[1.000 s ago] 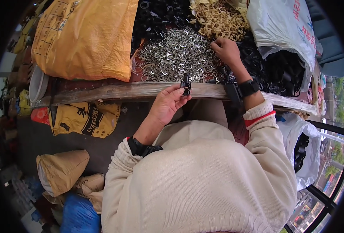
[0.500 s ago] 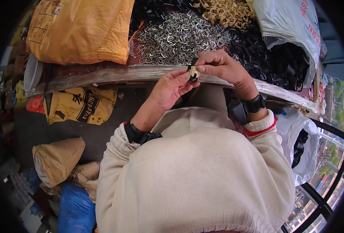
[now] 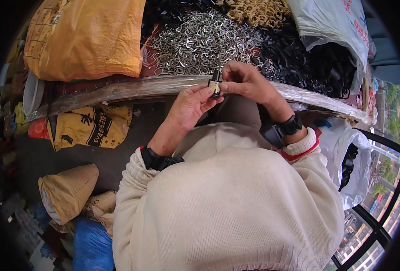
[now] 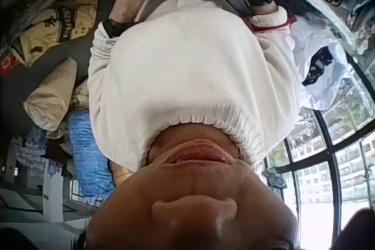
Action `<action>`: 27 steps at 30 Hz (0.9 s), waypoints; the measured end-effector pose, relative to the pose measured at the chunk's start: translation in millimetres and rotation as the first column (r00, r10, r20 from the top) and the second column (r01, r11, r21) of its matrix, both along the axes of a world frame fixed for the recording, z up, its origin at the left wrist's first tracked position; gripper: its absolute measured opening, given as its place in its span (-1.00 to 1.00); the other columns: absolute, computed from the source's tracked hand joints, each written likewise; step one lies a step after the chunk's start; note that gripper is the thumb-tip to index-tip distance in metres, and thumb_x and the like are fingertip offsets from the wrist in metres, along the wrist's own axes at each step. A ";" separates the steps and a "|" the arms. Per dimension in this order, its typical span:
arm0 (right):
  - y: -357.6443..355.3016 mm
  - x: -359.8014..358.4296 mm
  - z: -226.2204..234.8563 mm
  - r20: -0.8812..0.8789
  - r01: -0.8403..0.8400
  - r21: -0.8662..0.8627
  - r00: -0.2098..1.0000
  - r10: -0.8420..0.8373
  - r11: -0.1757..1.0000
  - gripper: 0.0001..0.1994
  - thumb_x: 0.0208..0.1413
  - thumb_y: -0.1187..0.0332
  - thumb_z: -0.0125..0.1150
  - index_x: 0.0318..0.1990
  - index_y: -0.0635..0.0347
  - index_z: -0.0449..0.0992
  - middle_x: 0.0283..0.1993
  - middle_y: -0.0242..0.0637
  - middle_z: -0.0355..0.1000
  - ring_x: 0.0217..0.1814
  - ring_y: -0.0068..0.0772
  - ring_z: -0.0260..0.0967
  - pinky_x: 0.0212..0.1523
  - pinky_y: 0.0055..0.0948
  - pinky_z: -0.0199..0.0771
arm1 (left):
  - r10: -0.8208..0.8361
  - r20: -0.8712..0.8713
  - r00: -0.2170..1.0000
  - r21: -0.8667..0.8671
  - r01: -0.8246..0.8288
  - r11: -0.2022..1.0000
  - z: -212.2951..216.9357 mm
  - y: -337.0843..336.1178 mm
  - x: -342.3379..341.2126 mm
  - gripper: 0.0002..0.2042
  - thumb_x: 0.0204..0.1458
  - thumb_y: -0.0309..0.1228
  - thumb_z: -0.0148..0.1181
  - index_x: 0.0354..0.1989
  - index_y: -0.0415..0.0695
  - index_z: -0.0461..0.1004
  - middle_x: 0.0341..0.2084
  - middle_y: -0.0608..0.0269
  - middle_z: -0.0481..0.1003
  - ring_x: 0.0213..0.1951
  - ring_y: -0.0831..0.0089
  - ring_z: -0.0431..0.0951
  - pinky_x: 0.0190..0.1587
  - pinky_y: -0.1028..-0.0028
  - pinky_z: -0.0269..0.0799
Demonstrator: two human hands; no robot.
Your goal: Manually assembling small metal clips onto black plastic components at a factory workbench.
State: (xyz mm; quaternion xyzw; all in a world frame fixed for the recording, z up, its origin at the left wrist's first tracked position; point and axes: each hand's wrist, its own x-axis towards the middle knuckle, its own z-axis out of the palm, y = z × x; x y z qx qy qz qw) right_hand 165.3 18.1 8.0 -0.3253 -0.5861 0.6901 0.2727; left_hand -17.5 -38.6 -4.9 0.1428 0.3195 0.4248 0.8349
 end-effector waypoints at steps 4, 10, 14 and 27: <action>20.0 38.4 11.1 0.263 0.017 0.299 0.960 -0.100 0.954 -0.97 -0.10 0.53 0.10 -0.48 0.23 0.38 -0.49 -0.50 0.26 -0.44 -0.72 0.20 -0.48 -0.68 0.21 | 0.007 -0.028 1.000 0.029 -0.006 1.000 2.8 2.0 -1.3 -0.83 -0.07 -0.47 0.03 -0.30 -0.26 0.40 -0.43 0.19 0.45 -0.39 0.47 0.48 -0.35 0.67 0.40; 31.1 53.3 0.5 0.550 -0.275 0.672 0.807 -0.216 0.687 -0.89 -0.22 0.48 0.14 -0.44 0.15 0.42 -0.48 -0.30 0.28 -0.47 -0.35 0.28 -0.46 -0.47 0.28 | -0.003 -0.027 1.000 0.010 0.003 1.000 -0.9 3.0 4.1 -0.83 -0.07 -0.47 0.03 -0.30 -0.25 0.40 -0.43 0.20 0.46 -0.40 0.48 0.47 -0.36 0.67 0.40; 34.5 47.4 -4.0 0.626 -0.377 0.697 0.734 -0.262 0.610 -0.89 -0.23 0.41 0.12 -0.45 0.14 0.40 -0.47 -0.26 0.27 -0.45 -0.25 0.30 -0.43 -0.37 0.30 | -0.022 -0.024 0.999 0.011 0.023 1.000 -1.4 4.9 3.4 -0.80 -0.07 -0.46 0.03 -0.27 -0.28 0.37 -0.39 0.12 0.45 -0.36 0.44 0.48 -0.33 0.67 0.42; 43.1 44.4 -18.4 0.579 -0.416 0.815 0.612 -0.538 0.404 -0.88 -0.17 0.36 0.05 -0.50 0.17 0.28 -0.46 -0.25 0.24 -0.43 -0.18 0.29 -0.44 -0.31 0.30 | 0.002 -0.036 0.999 0.013 -0.002 1.000 -4.7 1.1 4.2 -0.80 -0.07 -0.46 0.03 -0.27 -0.28 0.37 -0.38 0.12 0.45 -0.36 0.46 0.48 -0.35 0.68 0.43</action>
